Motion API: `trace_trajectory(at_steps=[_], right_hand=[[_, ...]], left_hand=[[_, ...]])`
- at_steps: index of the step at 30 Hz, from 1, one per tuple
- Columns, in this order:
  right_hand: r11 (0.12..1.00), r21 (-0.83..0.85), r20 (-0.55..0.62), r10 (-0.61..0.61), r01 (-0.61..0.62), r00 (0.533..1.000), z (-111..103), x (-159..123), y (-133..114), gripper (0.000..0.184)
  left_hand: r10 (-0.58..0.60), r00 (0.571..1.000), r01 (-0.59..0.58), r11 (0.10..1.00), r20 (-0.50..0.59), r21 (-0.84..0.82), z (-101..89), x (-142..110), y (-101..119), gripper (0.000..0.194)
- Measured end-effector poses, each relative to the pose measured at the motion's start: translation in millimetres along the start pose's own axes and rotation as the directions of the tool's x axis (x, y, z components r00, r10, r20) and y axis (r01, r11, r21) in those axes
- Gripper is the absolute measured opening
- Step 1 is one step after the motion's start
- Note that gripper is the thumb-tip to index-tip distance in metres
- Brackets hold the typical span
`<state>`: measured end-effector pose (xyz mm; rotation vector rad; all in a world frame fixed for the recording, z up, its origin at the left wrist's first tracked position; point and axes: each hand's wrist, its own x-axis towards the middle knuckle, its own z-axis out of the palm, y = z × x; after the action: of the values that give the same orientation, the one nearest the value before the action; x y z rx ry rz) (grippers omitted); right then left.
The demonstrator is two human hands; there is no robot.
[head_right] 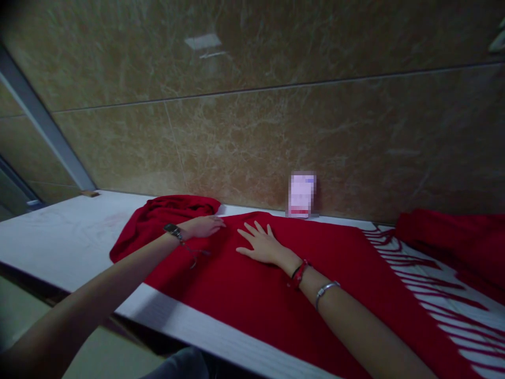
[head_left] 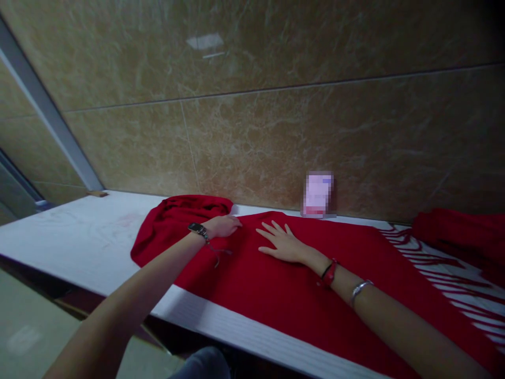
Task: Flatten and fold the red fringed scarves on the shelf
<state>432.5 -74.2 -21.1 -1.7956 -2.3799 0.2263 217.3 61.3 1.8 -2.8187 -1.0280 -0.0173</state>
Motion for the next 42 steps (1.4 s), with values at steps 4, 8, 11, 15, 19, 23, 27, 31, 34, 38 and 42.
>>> trace_trajectory(at_steps=[4, 8, 11, 15, 19, 23, 27, 31, 34, 38, 42], right_hand=[[0.99, -0.035, -0.006, 0.139, -0.139, 0.99, -3, -22, 30, 0.073], [0.982, -0.046, -0.005, 0.184, -0.184, 0.983, 4, -35, 47, 0.067], [0.984, -0.052, -0.022, 0.172, -0.173, 0.985, 8, -35, 47, 0.066], [0.984, -0.037, -0.034, 0.173, -0.175, 0.984, 7, -33, 45, 0.067], [0.983, -0.025, -0.036, 0.18, -0.181, 0.983, 7, -33, 47, 0.066], [0.987, -0.03, -0.032, 0.155, -0.156, 0.987, 7, -41, 45, 0.065], [0.99, 0.004, -0.019, 0.14, -0.14, 0.99, 3, -54, 44, 0.066], [0.976, 0.083, -0.053, 0.204, -0.199, 0.978, -14, -62, 61, 0.068], [0.934, 0.026, -0.162, 0.357, -0.358, 0.92, -24, -73, 94, 0.067], [0.856, -0.075, -0.143, 0.498, -0.512, 0.855, -16, -103, 157, 0.064], [0.839, -0.148, -0.169, 0.501, -0.524, 0.849, -4, -135, 211, 0.059]], left_hand=[[-0.009, 0.999, 0.01, 1.0, -0.041, 0.025, 26.1, 21, -12, 0.041], [-0.15, 0.977, 0.161, 0.985, -0.15, 0.064, 20.5, 31, -38, 0.041], [-0.227, 0.944, 0.252, 0.964, -0.238, 0.083, 1.8, 44, -44, 0.044], [-0.267, 0.896, 0.32, 0.942, -0.355, 0.099, -8.2, 55, -26, 0.043], [-0.249, 0.943, 0.263, 0.964, -0.219, 0.04, 15.6, 48, 3, 0.041], [-0.289, 0.956, 0.292, 0.953, 0.042, -0.078, 38.5, 29, 11, 0.054], [-0.286, 0.958, 0.287, 0.95, 0.024, -0.124, 34.3, 14, 16, 0.056], [-0.285, 0.954, 0.279, 0.958, -0.092, -0.073, 19.9, 12, 32, 0.053], [-0.235, 0.971, 0.233, 0.971, -0.035, -0.055, 19.1, 17, 40, 0.051], [-0.202, 0.976, 0.208, 0.975, 0.085, -0.074, 31.7, 22, 39, 0.05], [-0.204, 0.977, 0.208, 0.975, 0.06, -0.079, 45.1, 21, 28, 0.049]])
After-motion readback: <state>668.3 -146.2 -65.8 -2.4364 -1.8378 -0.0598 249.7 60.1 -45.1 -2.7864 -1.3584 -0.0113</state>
